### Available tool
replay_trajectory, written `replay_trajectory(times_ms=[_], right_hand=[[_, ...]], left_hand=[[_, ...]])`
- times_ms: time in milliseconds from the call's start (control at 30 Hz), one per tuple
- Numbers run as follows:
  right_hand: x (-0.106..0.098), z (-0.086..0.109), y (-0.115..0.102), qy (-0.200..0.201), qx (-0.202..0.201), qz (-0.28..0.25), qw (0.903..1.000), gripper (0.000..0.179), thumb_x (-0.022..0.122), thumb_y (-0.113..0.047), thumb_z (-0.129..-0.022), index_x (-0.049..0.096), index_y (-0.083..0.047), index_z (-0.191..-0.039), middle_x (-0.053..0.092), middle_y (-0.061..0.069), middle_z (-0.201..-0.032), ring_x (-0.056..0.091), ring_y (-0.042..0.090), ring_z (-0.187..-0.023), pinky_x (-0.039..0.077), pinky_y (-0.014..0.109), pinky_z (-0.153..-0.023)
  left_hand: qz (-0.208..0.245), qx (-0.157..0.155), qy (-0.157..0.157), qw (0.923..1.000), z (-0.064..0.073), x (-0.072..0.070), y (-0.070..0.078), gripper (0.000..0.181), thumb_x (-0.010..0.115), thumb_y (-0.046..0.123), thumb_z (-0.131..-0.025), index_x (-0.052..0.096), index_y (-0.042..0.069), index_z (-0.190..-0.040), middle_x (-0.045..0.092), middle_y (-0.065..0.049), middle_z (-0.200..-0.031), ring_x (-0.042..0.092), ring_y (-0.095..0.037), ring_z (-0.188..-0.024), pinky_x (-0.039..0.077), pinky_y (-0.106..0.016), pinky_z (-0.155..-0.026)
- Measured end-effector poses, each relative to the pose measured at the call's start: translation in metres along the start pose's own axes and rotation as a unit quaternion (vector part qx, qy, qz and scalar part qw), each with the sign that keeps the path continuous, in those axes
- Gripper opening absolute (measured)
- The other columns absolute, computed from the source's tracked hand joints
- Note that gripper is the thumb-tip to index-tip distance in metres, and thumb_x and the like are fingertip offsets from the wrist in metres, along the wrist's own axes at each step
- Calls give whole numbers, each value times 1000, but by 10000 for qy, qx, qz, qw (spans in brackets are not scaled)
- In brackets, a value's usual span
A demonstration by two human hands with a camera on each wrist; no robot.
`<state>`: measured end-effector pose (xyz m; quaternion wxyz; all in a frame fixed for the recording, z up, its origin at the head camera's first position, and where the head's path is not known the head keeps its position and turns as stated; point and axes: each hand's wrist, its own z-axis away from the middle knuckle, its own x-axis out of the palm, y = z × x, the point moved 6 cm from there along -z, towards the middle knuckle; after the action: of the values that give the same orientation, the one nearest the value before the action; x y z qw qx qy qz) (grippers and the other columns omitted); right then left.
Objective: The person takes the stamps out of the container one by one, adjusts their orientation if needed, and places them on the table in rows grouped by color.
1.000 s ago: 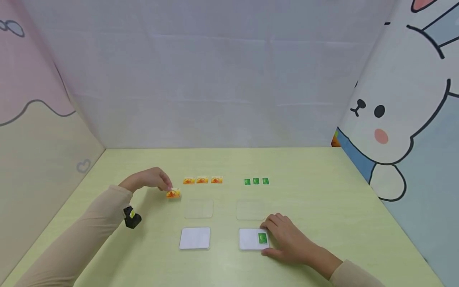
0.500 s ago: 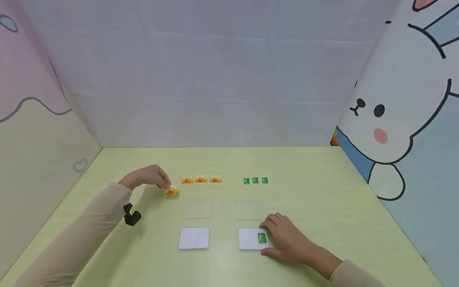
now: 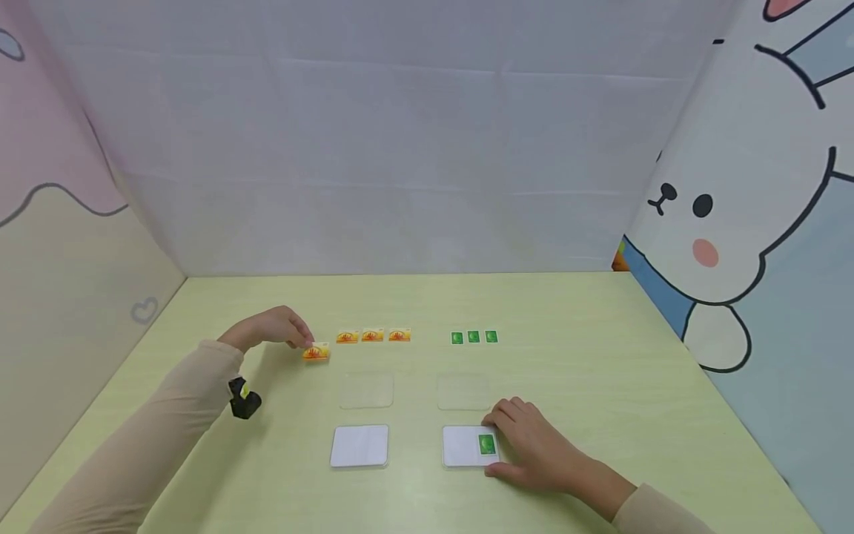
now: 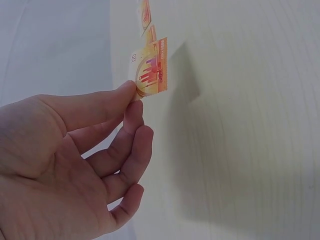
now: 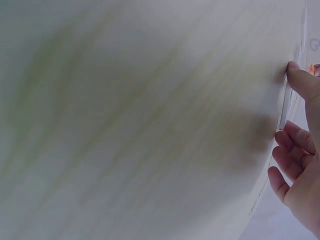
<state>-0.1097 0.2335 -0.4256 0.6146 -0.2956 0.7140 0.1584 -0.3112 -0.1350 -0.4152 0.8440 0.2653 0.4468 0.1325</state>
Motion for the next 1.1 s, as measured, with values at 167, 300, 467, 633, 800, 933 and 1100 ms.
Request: replay_trajectory(times_ms=[167, 300, 467, 633, 800, 933, 1100], right_hand=[[1, -1, 0, -98, 76, -34, 9999, 51, 67, -57, -82, 59, -17, -113, 56, -12, -112, 46, 4, -102, 44, 33, -90], [1, 0, 0, -49, 54, -54, 10000, 51, 68, -56, -81, 59, -17, -113, 56, -12, -112, 46, 4, -102, 44, 33, -89], [0, 0, 0, 31, 2, -31, 10000, 51, 69, -55, -80, 59, -16, -112, 56, -12, -111, 47, 4, -101, 44, 32, -89], [0, 1, 0, 45, -17, -46, 10000, 51, 69, -55, -80, 59, -16, -113, 56, -12, -111, 47, 4, -101, 45, 32, -88], [0, 1, -1, 53, -31, -68, 10000, 51, 69, -54, -81, 59, -16, -113, 56, -12, -111, 47, 4, -102, 45, 32, -88], [0, 1, 0, 40, -20, -45, 10000, 51, 69, -55, -81, 59, -16, -113, 56, -13, -112, 47, 4, -102, 45, 31, -88], [1, 1, 1, 22, -7, -53, 10000, 51, 68, -56, -81, 59, -17, -113, 55, -13, -112, 47, 4, -102, 45, 31, -89]], left_hand=[[-6, 21, 13, 10000, -2, -2, 0, 19, 68, 15, -86, 72, 0, -97, 65, -1, -84, 56, -15, -79, 47, -41, -89], [-70, 74, 38, 9999, -2, -4, 1, 20, 68, 15, -86, 72, -1, -97, 65, -1, -83, 57, -15, -78, 46, -42, -89], [-118, 132, 28, 9998, -2, -5, 3, 19, 68, 14, -85, 72, -2, -96, 66, -3, -85, 60, -16, -80, 47, -44, -90], [-106, 137, 14, 9998, -4, -7, 2, 19, 68, 13, -86, 72, -2, -96, 67, -3, -85, 61, -16, -81, 48, -45, -93], [-92, 124, 18, 9999, -7, -7, 1, 19, 67, 12, -86, 72, -3, -97, 67, -2, -83, 60, -15, -80, 47, -45, -93], [-102, 119, 25, 9999, -9, -7, 2, 19, 67, 13, -87, 72, -3, -97, 65, 0, -81, 58, -15, -79, 48, -44, -92], [-147, 143, 75, 9998, -12, -10, 3, 18, 67, 12, -87, 72, -2, -96, 65, 0, -79, 58, -13, -77, 48, -43, -91]])
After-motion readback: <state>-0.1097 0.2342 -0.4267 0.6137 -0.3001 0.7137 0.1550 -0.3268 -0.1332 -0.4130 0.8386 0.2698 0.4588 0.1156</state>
